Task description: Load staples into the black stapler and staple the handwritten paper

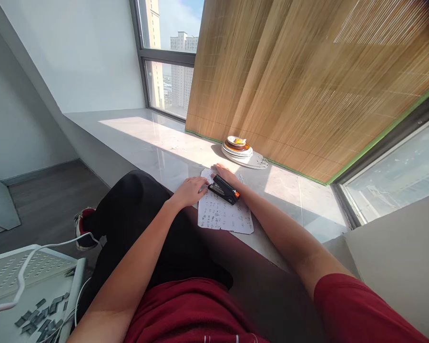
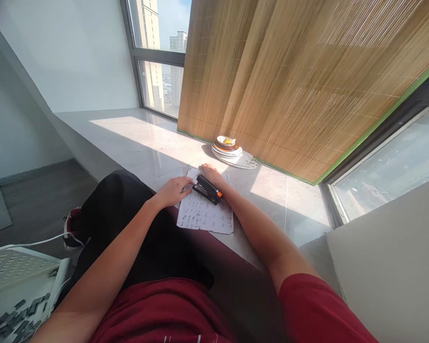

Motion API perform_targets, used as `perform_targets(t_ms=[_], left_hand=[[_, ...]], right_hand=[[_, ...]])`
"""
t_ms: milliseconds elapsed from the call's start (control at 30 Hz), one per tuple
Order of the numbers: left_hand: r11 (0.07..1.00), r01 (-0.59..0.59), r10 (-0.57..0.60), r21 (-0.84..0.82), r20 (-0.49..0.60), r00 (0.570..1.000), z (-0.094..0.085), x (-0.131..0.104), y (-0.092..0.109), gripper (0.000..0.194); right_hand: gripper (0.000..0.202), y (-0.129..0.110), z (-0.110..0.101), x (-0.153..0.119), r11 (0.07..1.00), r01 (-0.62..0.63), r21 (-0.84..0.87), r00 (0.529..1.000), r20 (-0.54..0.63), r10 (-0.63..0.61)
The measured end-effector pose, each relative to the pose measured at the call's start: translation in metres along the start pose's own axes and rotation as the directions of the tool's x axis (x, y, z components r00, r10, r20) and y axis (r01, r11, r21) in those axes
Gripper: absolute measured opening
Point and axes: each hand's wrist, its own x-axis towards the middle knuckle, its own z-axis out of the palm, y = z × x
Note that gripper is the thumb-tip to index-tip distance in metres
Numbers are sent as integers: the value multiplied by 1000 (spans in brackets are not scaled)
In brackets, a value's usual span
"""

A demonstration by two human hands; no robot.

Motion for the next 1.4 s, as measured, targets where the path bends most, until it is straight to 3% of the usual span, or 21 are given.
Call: perform_targets(t_ms=[100,233,300,400,467,533,600,700,800,967,1033,1100,1167,1400], left_hand=[[1000,18,-18,15,1,1000,3,-1,-1,28],[1000,6,-6,11,-18,1000,4,-1,-4,27],[1000,7,-7,16,-20,1000,4,-1,-3,27],[999,15,-15,34,-16,1000,3,-1,-2,28],[999,22,-21,44,-11,1000,2,-1,-1,29],[999,23,-22,47,-2,1000,0,-1,0,29],[999,17,-17,44,8,1000,-2,-1,1,31],[999,10,-11,38,27,1000,-5,-2,2,38],[998,42,-45,47,52,998,-9,-3,4,52],[994,74,-79,75,73,994,-11,-3,7,55],[995,76,-82,72,76,994,-11,-3,7,54],[995,77,-82,66,77,994,-11,-3,7,53],[995,73,-78,62,75,994,-11,-3,7,51],[996,65,-69,63,72,995,-9,-3,6,50]], right_hand=[[49,9,-10,-17,997,-46,68,993,-105,52],[38,35,-24,-60,997,34,67,985,-171,-23],[36,43,-30,-80,996,-7,86,976,-218,26],[47,38,-39,-102,959,-101,265,942,-286,178],[62,24,-45,-111,914,-21,406,963,-238,128],[62,7,-48,-116,876,98,473,992,-117,-48],[57,-6,-47,-119,875,179,451,982,-34,-184],[49,-11,-40,-122,887,255,385,967,-117,-227],[40,-5,-31,-122,869,313,382,937,-271,-219],[31,-4,-30,-121,849,311,427,914,-379,-145],[19,-6,-32,-122,853,295,431,857,-514,-36],[39,-8,-34,-123,862,270,428,769,-635,74],[52,-7,-33,-124,865,247,437,720,-680,138],[54,-3,-28,-122,867,239,438,729,-670,138]])
